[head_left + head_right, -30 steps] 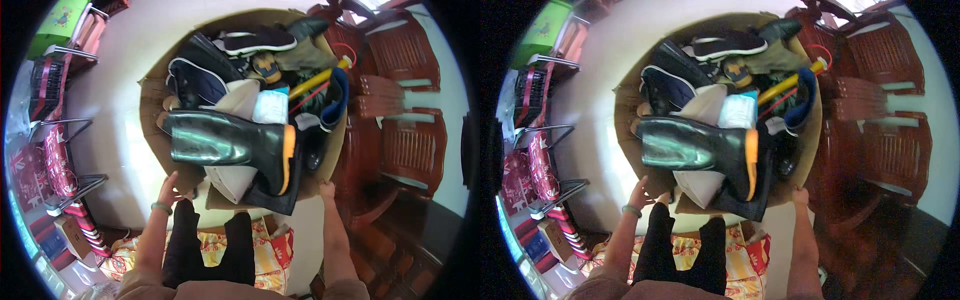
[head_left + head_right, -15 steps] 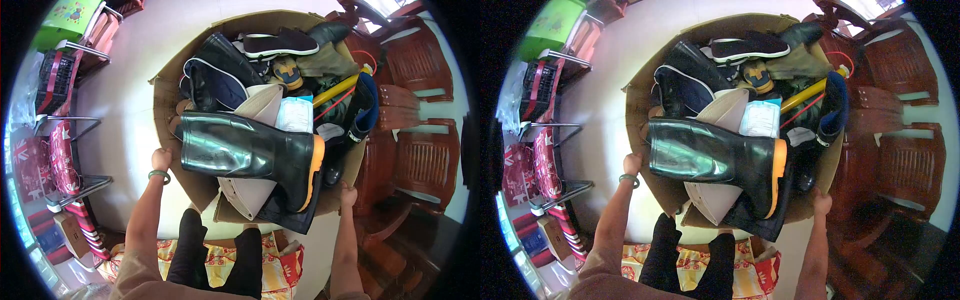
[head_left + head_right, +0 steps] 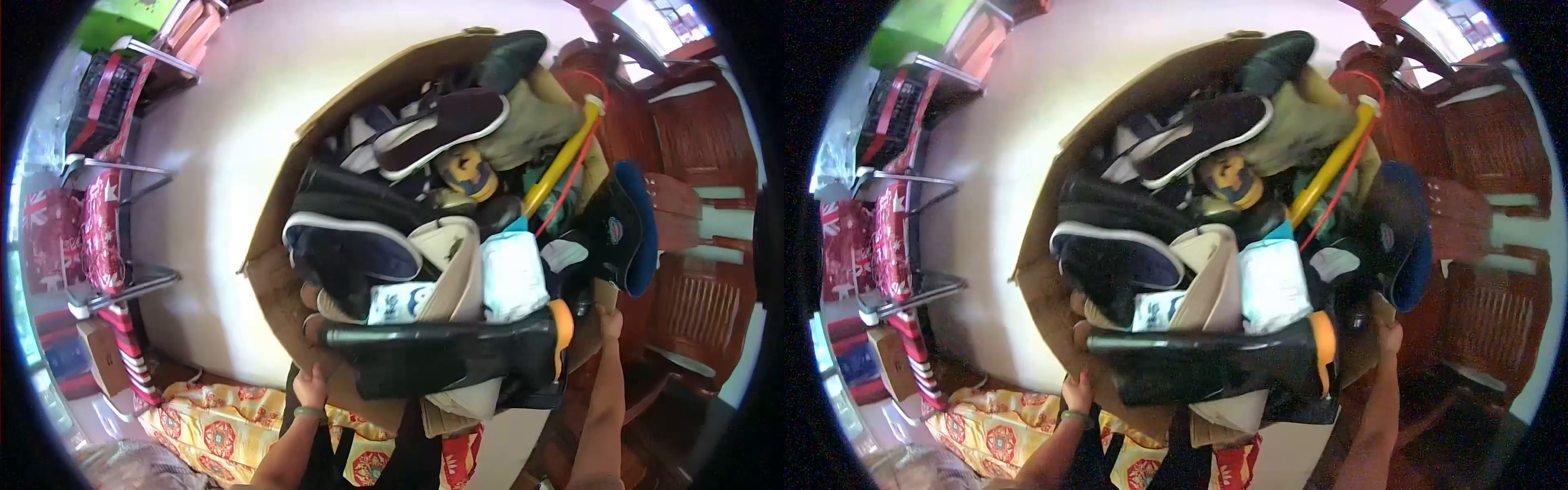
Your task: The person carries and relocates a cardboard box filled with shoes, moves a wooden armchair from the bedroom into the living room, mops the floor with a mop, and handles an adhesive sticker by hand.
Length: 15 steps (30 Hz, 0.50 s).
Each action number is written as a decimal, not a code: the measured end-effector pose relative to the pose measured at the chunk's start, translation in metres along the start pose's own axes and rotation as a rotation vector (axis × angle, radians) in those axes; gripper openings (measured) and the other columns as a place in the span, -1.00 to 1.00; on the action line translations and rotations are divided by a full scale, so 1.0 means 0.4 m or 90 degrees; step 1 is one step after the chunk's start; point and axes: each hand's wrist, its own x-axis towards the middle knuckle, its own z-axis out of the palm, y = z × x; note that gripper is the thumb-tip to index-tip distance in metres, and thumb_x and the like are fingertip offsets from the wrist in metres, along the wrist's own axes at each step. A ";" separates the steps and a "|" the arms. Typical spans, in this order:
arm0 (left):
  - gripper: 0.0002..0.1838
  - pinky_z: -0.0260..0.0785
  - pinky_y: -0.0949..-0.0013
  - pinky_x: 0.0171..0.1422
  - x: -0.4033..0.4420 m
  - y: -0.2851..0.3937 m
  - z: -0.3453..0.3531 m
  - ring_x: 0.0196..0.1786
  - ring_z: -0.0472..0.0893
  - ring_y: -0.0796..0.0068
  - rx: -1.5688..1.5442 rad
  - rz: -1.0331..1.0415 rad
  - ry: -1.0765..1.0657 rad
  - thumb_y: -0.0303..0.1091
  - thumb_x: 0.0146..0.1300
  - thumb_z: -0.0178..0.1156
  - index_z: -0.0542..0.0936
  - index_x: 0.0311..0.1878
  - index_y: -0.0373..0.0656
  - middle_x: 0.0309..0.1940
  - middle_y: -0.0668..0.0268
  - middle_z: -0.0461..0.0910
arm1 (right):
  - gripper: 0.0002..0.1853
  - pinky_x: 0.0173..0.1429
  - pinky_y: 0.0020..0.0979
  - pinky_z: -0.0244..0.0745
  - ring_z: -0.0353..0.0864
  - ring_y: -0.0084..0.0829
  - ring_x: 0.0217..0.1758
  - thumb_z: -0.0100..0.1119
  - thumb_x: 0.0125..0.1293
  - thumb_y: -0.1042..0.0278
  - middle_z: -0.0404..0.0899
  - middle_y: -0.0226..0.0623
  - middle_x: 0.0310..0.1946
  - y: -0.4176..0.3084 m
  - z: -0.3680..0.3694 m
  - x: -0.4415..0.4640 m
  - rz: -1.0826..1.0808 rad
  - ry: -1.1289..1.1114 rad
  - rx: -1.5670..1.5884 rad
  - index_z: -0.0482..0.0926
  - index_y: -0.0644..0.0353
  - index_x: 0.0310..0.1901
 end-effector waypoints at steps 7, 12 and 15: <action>-0.69 0.37 0.21 -0.27 0.065 -0.090 -0.009 -0.33 0.59 0.05 -0.099 -0.109 -0.159 -0.24 0.06 0.14 0.55 -0.40 -0.38 -0.53 -0.04 0.56 | -0.60 -0.27 -0.17 0.40 0.54 0.00 -0.36 0.21 0.02 0.03 0.53 -0.01 -0.51 -0.101 0.010 -0.161 -0.016 0.118 -0.106 0.55 0.31 -0.42; -0.65 0.34 0.18 -0.42 0.211 0.005 -0.121 -0.51 0.58 0.13 0.115 -0.115 -0.247 -0.24 0.04 0.12 0.51 -0.62 -0.39 -0.66 -0.02 0.51 | -0.62 -0.32 -0.15 0.39 0.52 0.06 -0.37 0.23 0.00 0.13 0.50 0.11 -0.53 -0.109 0.062 -0.300 -0.006 0.150 -0.116 0.50 0.40 -0.47; -0.61 0.32 0.10 -0.50 0.424 -0.060 -0.136 -0.61 0.52 0.04 0.108 -0.009 -0.237 -0.16 0.02 0.15 0.50 -0.67 -0.35 -0.71 -0.05 0.46 | -0.66 -0.33 -0.18 0.40 0.53 0.05 -0.36 0.22 0.01 0.20 0.52 0.10 -0.50 -0.155 0.094 -0.473 0.110 0.111 -0.063 0.53 0.42 -0.44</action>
